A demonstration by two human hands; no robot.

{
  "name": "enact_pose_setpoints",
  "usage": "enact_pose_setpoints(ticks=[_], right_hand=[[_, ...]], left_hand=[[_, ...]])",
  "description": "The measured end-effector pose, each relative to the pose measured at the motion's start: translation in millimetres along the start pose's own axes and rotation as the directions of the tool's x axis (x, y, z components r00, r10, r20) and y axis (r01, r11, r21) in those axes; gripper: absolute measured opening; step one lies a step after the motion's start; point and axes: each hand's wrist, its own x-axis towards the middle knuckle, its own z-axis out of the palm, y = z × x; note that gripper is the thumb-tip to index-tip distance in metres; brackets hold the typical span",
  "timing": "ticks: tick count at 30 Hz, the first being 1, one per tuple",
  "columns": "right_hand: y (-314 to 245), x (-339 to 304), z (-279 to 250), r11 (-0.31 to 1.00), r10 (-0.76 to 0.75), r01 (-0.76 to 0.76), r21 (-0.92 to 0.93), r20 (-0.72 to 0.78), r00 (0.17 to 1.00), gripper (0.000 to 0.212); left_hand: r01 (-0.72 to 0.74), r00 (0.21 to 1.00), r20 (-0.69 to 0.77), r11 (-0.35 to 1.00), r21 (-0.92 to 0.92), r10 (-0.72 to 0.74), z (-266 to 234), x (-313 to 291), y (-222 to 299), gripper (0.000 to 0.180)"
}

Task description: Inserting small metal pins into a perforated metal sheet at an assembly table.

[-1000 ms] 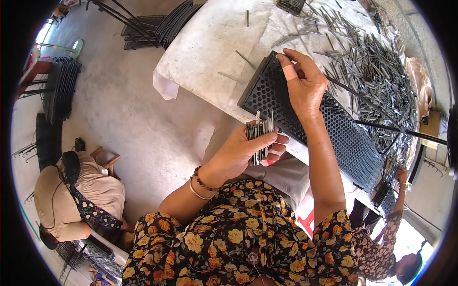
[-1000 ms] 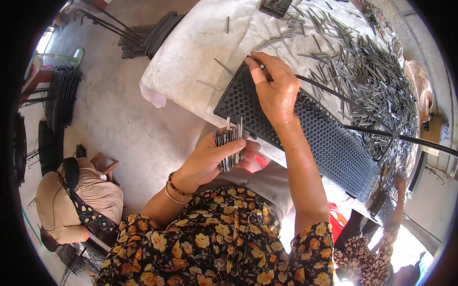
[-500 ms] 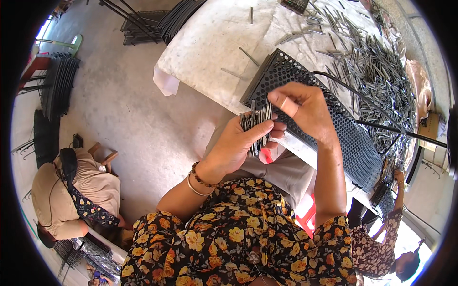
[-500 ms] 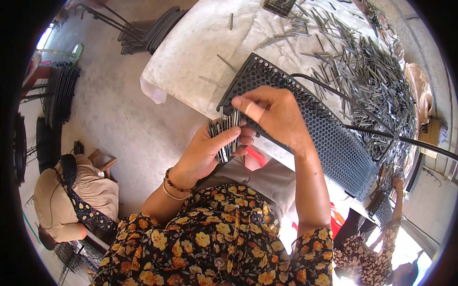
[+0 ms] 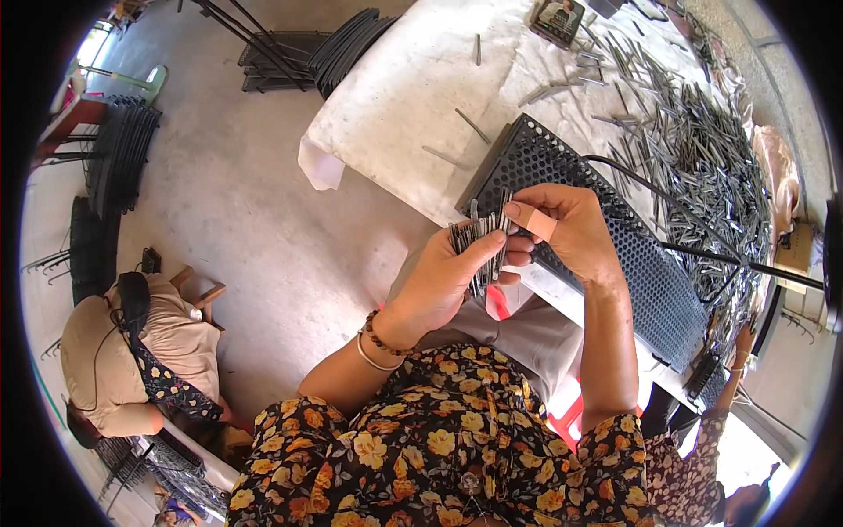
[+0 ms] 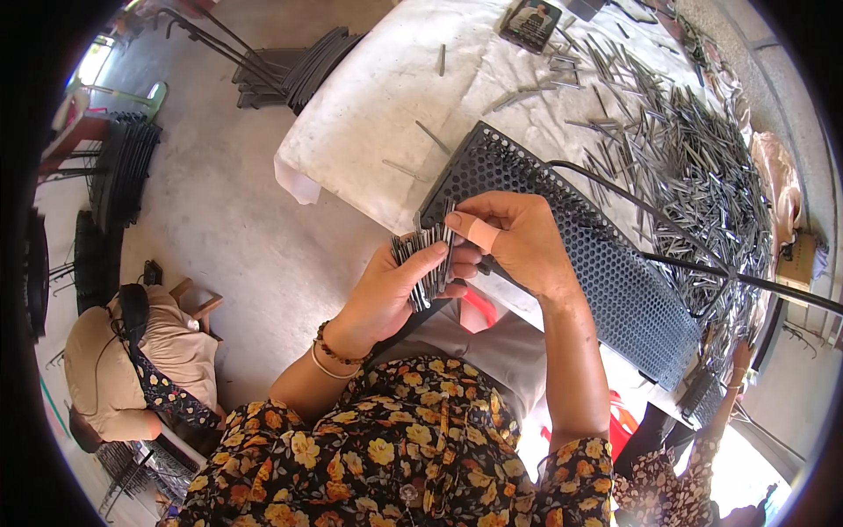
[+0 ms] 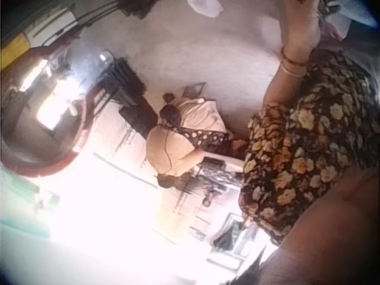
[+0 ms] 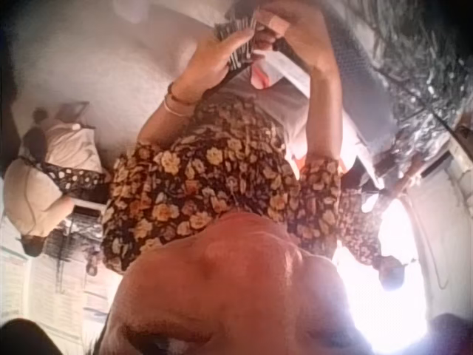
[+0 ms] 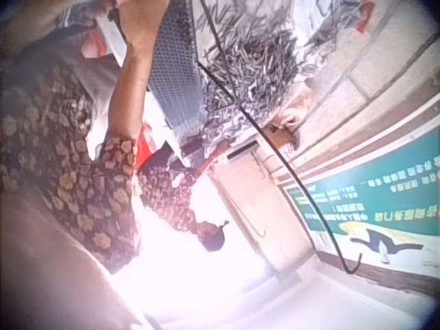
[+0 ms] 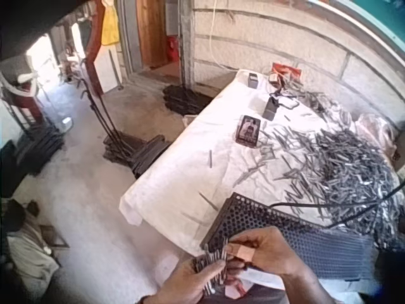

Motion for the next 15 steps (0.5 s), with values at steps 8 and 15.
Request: enact_pose_setpoints(ticks=[8,15], right_hand=[[4.9,-6.3,4.6,0.995,-0.039,0.046,0.088,-0.073,0.997,0.021],[-0.8,-6.0,3.2,1.000,0.003,-0.003,0.000,-0.120,0.993,0.021]], left_hand=[[-0.025,0.999,-0.034,0.999,0.044,0.026,2.6,0.1,2.6,0.026],[0.000,1.000,-0.027,0.998,0.064,0.002,0.0,1.5,-1.1,0.024]])
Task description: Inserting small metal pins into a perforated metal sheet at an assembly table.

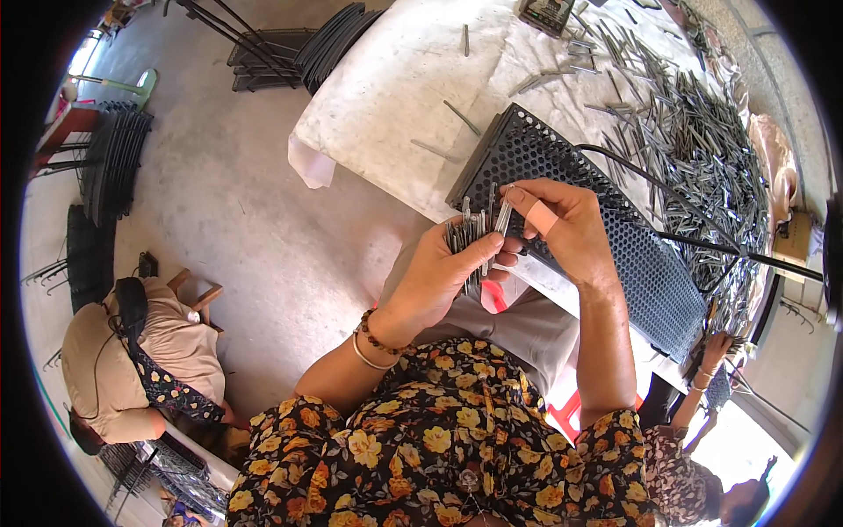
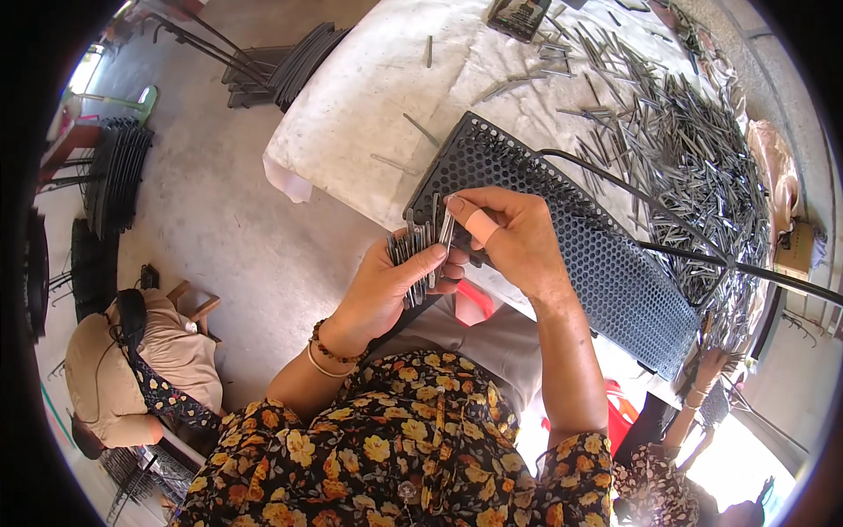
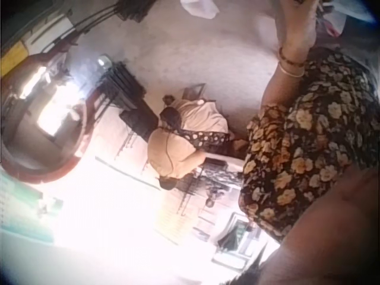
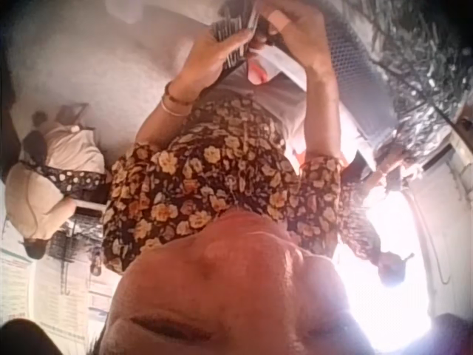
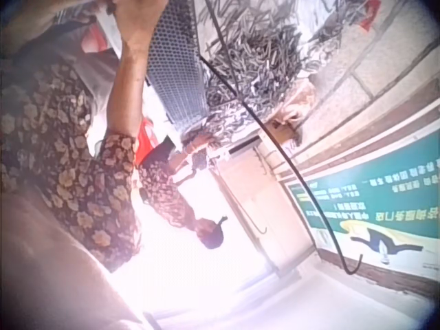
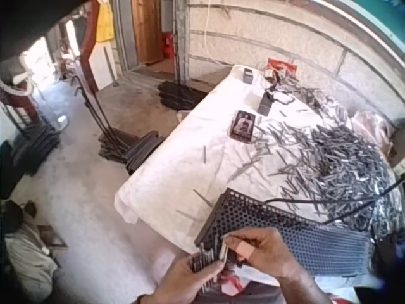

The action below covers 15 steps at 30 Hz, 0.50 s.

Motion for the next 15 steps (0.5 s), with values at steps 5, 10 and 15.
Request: enact_pose_setpoints(ticks=[5,10,15], right_hand=[[-2.0,1.1,-0.1,0.999,0.008,-0.006,0.035,-0.062,0.998,0.023],[-0.4,4.1,-1.8,0.998,0.041,-0.040,0.038,-0.045,0.998,0.024],[-0.5,1.9,-1.2,0.999,0.029,-0.027,0.028,-0.045,0.999,0.022]], left_hand=[[-0.005,1.000,-0.025,0.999,0.044,0.006,-0.4,0.5,1.0,0.022],[-0.015,1.000,-0.014,0.998,0.066,0.016,-1.3,-0.4,0.9,0.024],[-0.050,0.997,-0.059,0.998,0.031,0.051,-2.1,1.1,-2.5,0.024]])
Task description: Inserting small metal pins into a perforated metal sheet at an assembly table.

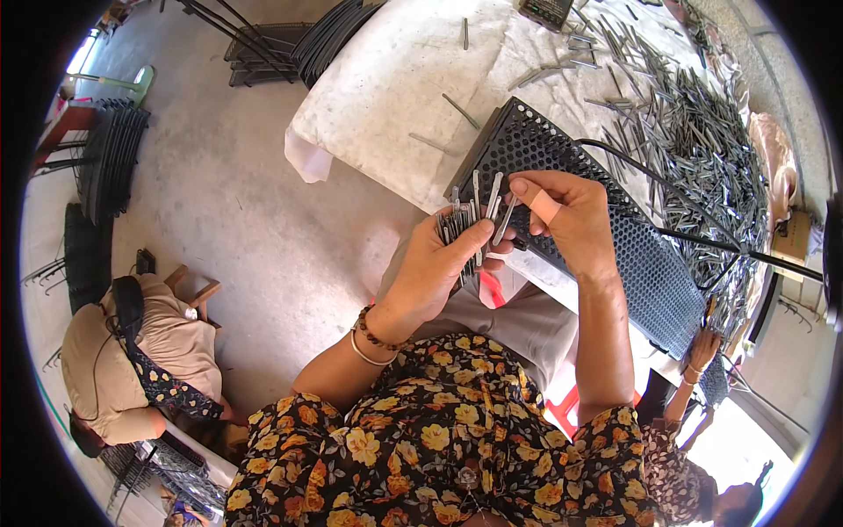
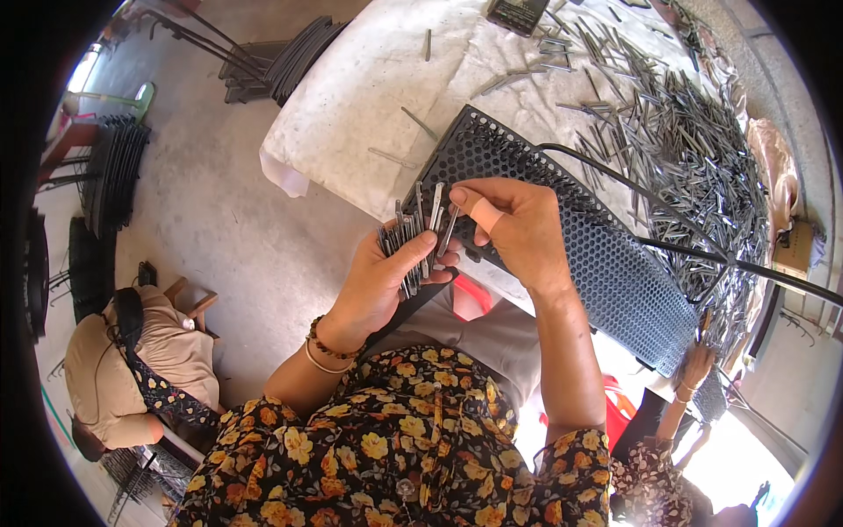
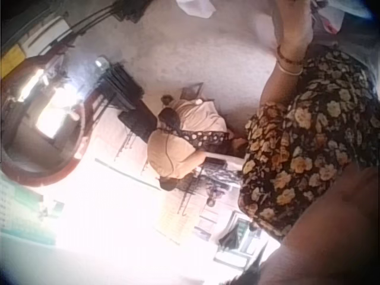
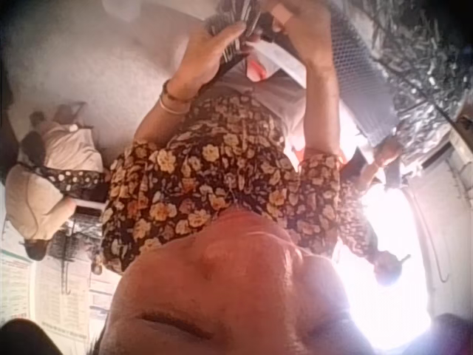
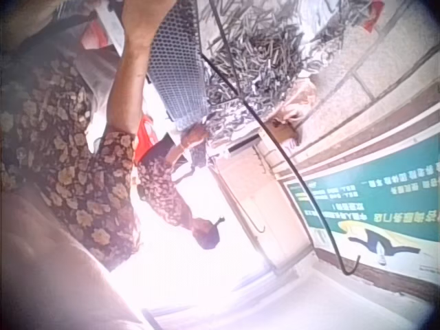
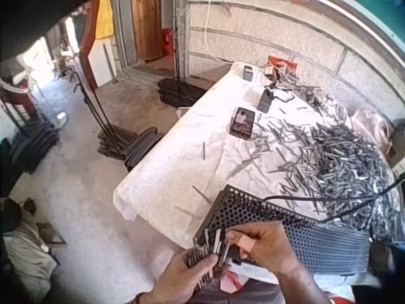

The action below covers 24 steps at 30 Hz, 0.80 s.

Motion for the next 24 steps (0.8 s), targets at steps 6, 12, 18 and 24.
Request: enact_pose_setpoints(ticks=[6,12,18,24], right_hand=[[-8.7,12.8,-4.4,0.900,-0.422,0.424,-0.103,-0.455,0.784,0.017],[13.0,49.6,-2.4,0.802,-0.597,0.503,-0.320,-0.447,0.666,0.016],[18.8,55.3,4.5,0.587,-0.792,0.589,-0.555,-0.242,0.561,0.012],[15.2,50.3,6.5,0.440,-0.842,0.540,-0.718,-0.121,0.525,0.014]], left_hand=[[0.029,0.999,0.020,1.000,-0.004,-0.029,-1.6,-4.1,-1.8,0.022],[0.130,0.992,0.007,0.992,-0.006,-0.130,-5.4,-6.7,-7.8,0.021],[0.101,0.995,0.005,0.994,0.044,-0.101,-4.8,-2.5,-5.9,0.021],[0.106,0.994,0.006,0.994,0.018,-0.106,-8.1,0.0,-11.5,0.021]])
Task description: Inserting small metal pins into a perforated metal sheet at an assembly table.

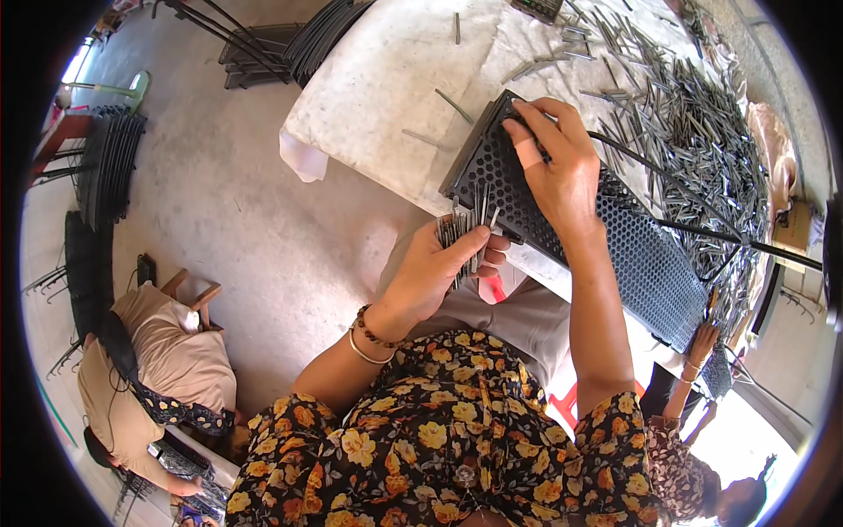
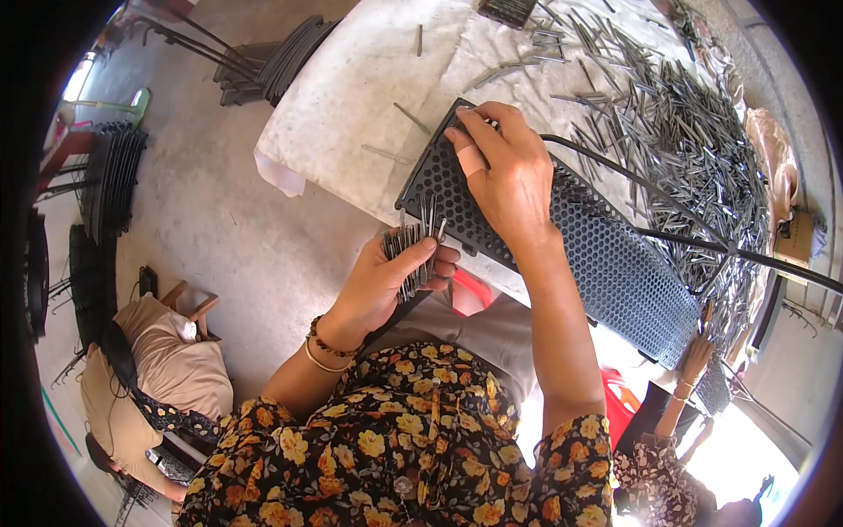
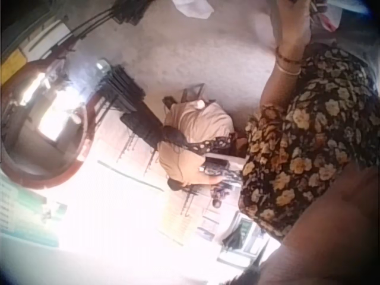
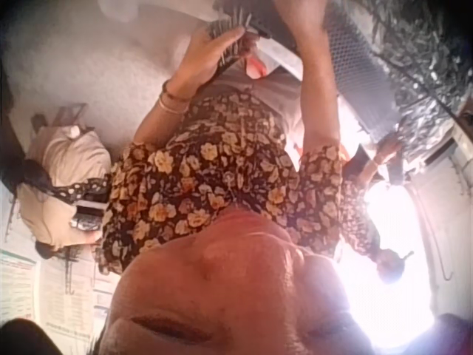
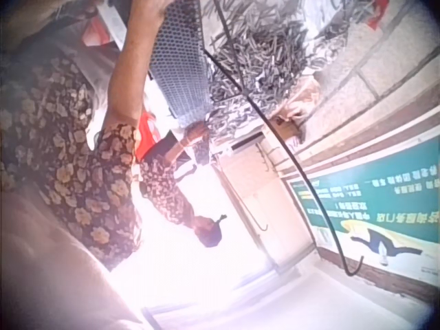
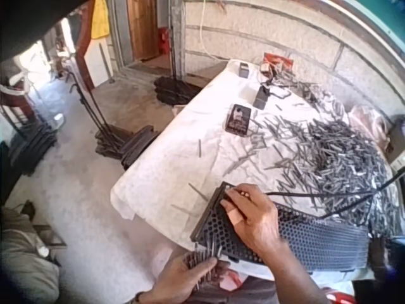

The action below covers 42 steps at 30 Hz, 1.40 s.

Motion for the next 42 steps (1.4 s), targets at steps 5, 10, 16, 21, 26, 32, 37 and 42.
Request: enact_pose_setpoints(ticks=[5,10,16,21,26,32,37,42], right_hand=[[-23.9,-6.6,-29.1,0.901,0.267,-0.362,0.241,0.349,0.898,0.016],[-24.6,-12.2,-35.0,0.652,0.367,-0.686,0.322,0.658,0.658,0.019],[-20.2,-7.5,-40.6,0.550,0.449,-0.777,0.306,0.677,0.584,0.020],[-17.9,-9.2,-38.6,0.564,0.523,-0.705,0.430,0.475,0.708,0.020],[-9.4,-3.1,-35.7,0.694,0.522,-0.566,0.446,0.231,0.821,0.019],[-20.4,-16.5,-37.1,0.600,0.521,-0.674,0.431,0.428,0.738,0.019],[-28.2,-22.9,-38.2,0.643,0.457,-0.653,0.400,0.484,0.746,0.016],[-23.9,-28.7,-38.2,0.672,0.424,-0.638,0.377,0.511,0.748,0.016]], left_hand=[[-0.055,0.998,0.033,0.998,0.010,0.055,2.4,-3.8,5.3,0.021],[-0.058,0.998,0.040,0.997,0.045,0.057,5.7,-2.6,7.1,0.021],[-0.098,0.995,-0.017,0.995,-0.016,0.098,8.0,0.9,4.3,0.021],[-0.075,0.997,-0.016,0.997,-0.029,0.075,7.9,0.2,0.8,0.022],[-0.037,0.998,-0.053,0.996,-0.076,0.033,7.8,-0.1,0.1,0.021],[-0.049,0.997,-0.066,0.993,-0.111,0.042,9.7,-2.4,4.4,0.021],[-0.056,0.997,-0.063,0.993,-0.106,0.049,11.8,-1.2,4.7,0.020],[-0.103,0.993,-0.060,0.992,-0.075,0.098,10.6,0.6,1.7,0.020]])
